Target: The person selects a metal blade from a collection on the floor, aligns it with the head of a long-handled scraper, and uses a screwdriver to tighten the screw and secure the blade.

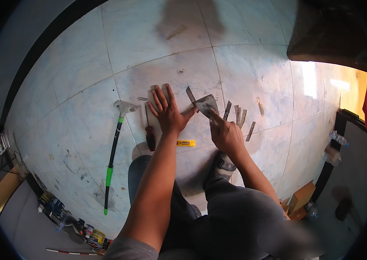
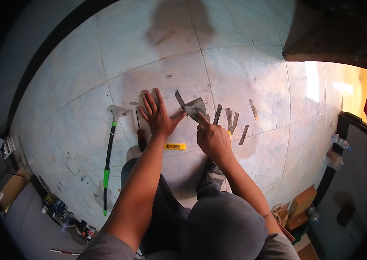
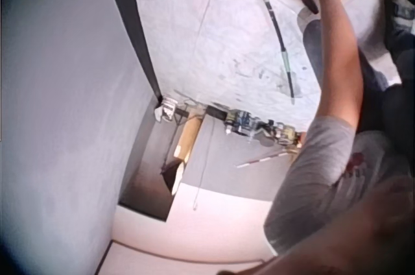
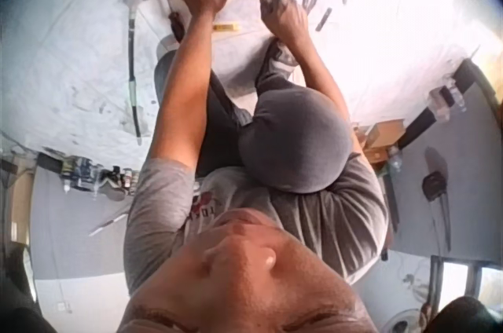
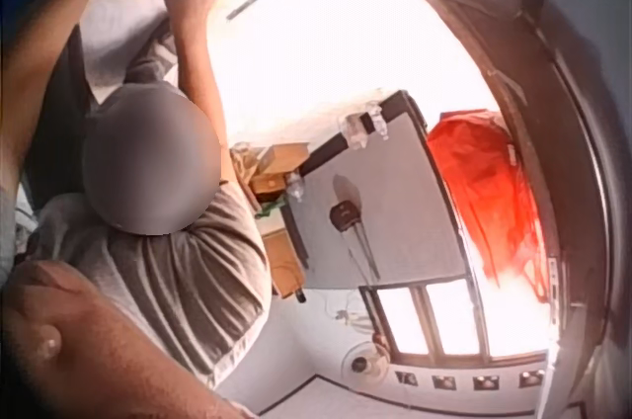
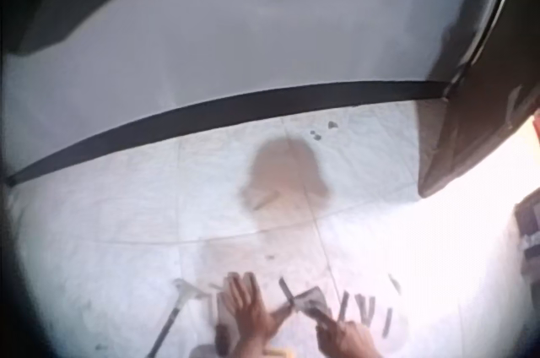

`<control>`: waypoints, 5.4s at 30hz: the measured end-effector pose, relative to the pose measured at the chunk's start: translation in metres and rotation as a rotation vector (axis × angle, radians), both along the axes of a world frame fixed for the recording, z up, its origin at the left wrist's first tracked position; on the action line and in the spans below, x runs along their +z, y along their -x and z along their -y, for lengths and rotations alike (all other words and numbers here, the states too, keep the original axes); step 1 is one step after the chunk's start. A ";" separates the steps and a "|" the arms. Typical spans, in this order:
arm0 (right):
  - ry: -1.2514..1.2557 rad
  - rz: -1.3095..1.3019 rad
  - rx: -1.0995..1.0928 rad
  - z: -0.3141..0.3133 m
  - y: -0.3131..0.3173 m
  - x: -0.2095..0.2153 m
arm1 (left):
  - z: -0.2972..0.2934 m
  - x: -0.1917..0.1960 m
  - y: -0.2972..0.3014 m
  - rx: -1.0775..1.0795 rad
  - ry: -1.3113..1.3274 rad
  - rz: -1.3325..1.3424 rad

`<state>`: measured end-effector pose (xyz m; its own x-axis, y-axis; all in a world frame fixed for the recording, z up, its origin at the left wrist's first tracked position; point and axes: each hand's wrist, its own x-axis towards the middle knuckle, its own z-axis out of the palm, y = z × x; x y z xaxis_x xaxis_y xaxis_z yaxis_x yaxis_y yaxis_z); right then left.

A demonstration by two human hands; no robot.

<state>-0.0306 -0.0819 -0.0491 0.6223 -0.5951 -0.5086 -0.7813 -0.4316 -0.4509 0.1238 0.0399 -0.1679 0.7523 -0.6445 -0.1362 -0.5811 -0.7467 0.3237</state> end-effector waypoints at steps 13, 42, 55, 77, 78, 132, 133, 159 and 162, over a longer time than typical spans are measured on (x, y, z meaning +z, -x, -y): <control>0.087 0.094 0.051 0.013 -0.030 -0.028 | 0.001 0.000 0.000 -0.023 -0.023 0.005; 0.034 0.099 0.019 0.002 -0.002 0.002 | -0.003 -0.004 -0.001 -0.033 -0.035 0.020; 0.027 0.131 0.061 -0.010 0.003 -0.001 | -0.001 0.002 -0.001 -0.031 -0.012 -0.018; -0.071 -0.011 0.082 -0.010 -0.022 0.003 | -0.006 -0.007 -0.001 0.016 -0.044 -0.077; -0.076 -0.046 0.085 -0.010 -0.017 0.003 | -0.004 -0.005 0.003 0.017 -0.058 -0.076; 0.326 0.408 -0.154 0.002 -0.024 -0.077 | -0.042 -0.011 -0.034 -0.179 0.211 -0.053; 0.297 0.364 -0.151 -0.015 -0.029 -0.081 | -0.041 -0.004 -0.030 -0.175 0.300 -0.043; 0.359 0.455 -0.252 -0.044 -0.031 -0.111 | -0.012 0.021 -0.043 -0.225 0.339 -0.085; 0.334 0.416 -0.271 -0.040 -0.036 -0.105 | -0.013 0.020 -0.049 -0.253 0.340 -0.105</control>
